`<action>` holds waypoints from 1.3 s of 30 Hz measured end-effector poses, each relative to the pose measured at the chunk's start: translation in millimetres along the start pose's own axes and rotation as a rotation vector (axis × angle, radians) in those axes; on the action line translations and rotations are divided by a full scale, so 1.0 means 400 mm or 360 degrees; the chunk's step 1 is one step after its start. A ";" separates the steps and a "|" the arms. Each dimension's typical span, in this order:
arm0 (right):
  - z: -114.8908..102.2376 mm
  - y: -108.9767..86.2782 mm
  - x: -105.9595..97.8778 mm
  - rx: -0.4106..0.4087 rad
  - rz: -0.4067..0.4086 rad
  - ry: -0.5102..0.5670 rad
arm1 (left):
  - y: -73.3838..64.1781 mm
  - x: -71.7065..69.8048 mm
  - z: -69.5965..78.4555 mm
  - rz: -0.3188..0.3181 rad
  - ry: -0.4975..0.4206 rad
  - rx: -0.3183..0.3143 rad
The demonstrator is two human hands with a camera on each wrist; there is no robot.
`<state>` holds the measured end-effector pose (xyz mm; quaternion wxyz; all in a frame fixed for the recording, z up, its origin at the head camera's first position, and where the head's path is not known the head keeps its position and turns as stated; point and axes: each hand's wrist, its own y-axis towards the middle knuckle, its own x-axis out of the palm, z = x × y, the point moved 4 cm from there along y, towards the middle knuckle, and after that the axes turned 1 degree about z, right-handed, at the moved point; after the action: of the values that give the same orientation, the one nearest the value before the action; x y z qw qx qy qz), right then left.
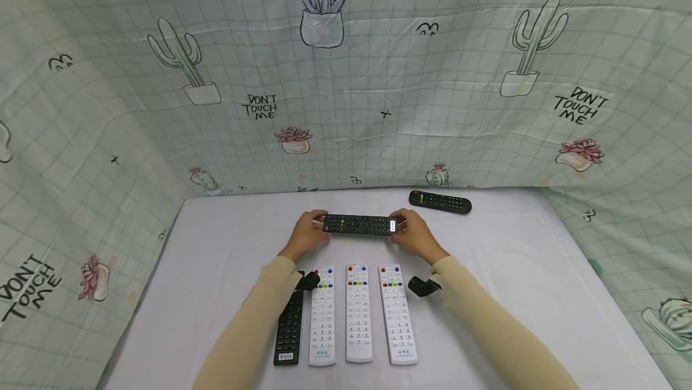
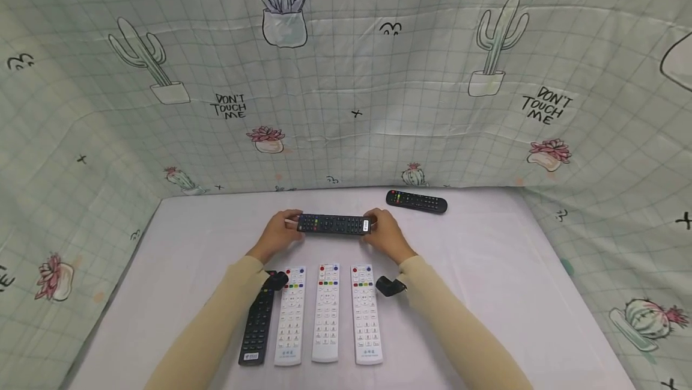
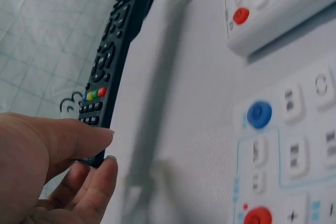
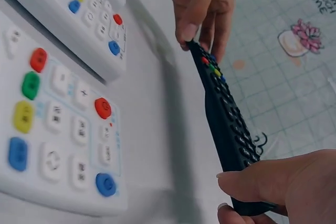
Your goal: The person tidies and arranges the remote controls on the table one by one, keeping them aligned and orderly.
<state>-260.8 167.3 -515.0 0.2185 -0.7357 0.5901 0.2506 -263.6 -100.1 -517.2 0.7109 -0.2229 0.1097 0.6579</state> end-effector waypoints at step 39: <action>0.081 -0.299 -0.089 0.0238 0.0102 0.0279 | -0.081 0.136 0.116 -0.0302 0.0178 0.0391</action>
<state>-153.6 239.1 -514.7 0.2123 -0.7171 0.6472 0.1475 -232.1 -31.8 -495.5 0.7845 -0.1800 0.2073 0.5561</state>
